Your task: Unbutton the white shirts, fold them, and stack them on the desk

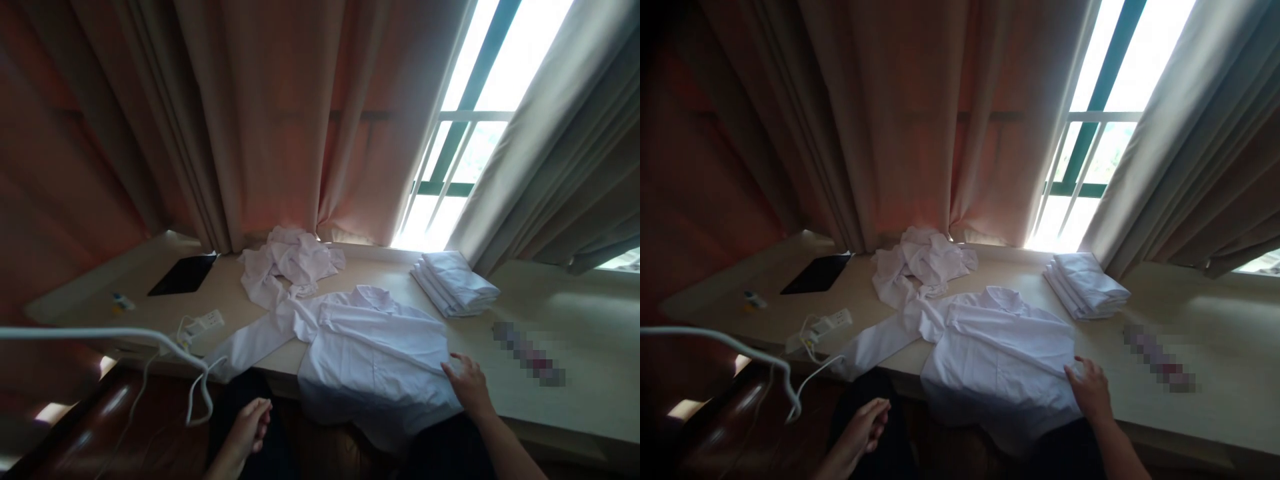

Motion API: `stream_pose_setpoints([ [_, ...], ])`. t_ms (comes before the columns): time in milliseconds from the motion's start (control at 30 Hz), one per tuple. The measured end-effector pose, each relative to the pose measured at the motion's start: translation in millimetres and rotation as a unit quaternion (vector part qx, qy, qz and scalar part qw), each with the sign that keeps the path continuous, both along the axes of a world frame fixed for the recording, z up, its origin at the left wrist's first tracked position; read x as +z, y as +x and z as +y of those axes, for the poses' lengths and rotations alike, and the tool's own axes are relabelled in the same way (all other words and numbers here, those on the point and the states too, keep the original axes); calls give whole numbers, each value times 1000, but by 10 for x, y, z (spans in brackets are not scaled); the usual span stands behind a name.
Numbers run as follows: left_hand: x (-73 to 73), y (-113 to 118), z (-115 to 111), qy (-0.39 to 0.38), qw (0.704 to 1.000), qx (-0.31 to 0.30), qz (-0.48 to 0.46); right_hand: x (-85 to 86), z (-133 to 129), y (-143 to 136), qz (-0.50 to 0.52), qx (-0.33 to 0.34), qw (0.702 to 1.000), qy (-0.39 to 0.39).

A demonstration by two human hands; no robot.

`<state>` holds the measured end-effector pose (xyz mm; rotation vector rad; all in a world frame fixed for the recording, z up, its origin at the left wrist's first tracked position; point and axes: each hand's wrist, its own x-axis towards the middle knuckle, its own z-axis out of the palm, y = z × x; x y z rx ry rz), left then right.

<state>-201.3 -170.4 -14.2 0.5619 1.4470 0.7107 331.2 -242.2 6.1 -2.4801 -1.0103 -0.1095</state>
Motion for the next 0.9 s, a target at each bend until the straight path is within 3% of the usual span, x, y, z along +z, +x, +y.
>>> stream_pose_setpoints([
  [67,-91,61,8,-16,998,55,-34,-298,14,-74,3,4,999,-34],
  [167,-88,136,159,-36,979,181,-86,-678,-24,-131,-10,-28,997,-77],
  [267,-26,200,430,-38,963,245,-107,-891,-56,-152,-48,-40,994,-88],
  [400,37,291,770,-59,952,287,-87,-905,-60,-175,-65,-36,993,-95],
  [533,84,364,947,-95,941,318,-59,-874,-58,-169,-66,-43,991,-109],
  [733,192,288,1008,-113,935,334,-40,-1043,-46,-78,-97,-47,987,-119],
  [900,186,286,947,-59,936,346,22,-1166,-29,-26,-125,-56,984,-118],
])
